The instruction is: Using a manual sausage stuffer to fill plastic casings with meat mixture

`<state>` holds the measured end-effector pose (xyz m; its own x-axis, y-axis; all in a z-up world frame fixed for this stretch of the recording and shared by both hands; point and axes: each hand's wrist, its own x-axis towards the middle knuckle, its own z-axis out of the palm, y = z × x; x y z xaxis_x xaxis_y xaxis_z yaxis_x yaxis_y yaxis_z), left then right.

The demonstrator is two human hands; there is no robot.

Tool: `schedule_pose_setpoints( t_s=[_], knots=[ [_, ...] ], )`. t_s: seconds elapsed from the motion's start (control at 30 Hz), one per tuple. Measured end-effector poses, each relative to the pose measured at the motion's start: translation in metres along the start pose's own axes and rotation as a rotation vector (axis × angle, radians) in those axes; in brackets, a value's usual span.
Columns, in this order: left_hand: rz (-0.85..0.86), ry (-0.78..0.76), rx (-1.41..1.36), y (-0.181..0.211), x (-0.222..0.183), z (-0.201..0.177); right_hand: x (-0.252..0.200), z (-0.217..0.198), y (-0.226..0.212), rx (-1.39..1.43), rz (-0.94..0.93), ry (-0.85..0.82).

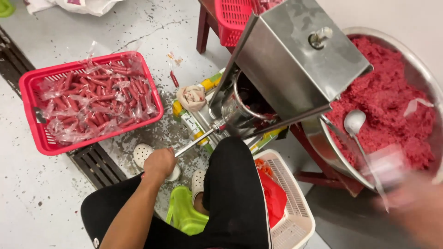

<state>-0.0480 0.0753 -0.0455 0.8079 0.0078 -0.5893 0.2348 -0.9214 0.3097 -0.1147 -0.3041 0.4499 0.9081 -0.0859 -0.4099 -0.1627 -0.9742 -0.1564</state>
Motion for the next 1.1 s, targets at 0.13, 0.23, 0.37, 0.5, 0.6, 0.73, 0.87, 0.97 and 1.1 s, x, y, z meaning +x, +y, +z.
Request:
schedule_pose_setpoints(
  t_s=[0.13,0.23,0.37,0.5,0.6,0.73,0.87,0.97,1.1],
  knots=[
    [0.203,0.128,0.039,-0.045,0.051,0.032,-0.002,0.133,-0.014,0.049,-0.155,-0.237],
    [0.087,0.397,-0.364,-0.061,0.041,-0.042,0.019,0.193,0.010,0.294,-0.203,-0.261],
    [0.010,0.320,-0.289,-0.018,-0.055,-0.210,0.039,0.234,0.047,0.926,-0.278,-0.307],
    [-0.110,0.192,-0.233,-0.010,-0.091,-0.258,0.069,0.333,0.104,1.618,0.504,-0.162],
    [0.069,0.257,-0.139,-0.037,-0.068,-0.217,0.065,0.334,0.061,2.181,-0.099,-0.919],
    [0.262,0.305,-0.349,-0.073,-0.038,-0.113,0.041,0.372,0.006,2.163,-0.017,-0.977],
    [0.145,0.064,-0.694,0.040,-0.139,-0.085,0.035,0.365,-0.041,1.953,0.001,-0.941],
    [0.654,-0.284,-1.107,0.070,-0.181,-0.064,0.041,0.355,-0.056,1.857,-0.074,-0.969],
    [0.678,-0.329,-1.246,0.081,-0.205,-0.042,0.046,0.351,-0.062,1.762,-0.011,-0.912]
  ],
)
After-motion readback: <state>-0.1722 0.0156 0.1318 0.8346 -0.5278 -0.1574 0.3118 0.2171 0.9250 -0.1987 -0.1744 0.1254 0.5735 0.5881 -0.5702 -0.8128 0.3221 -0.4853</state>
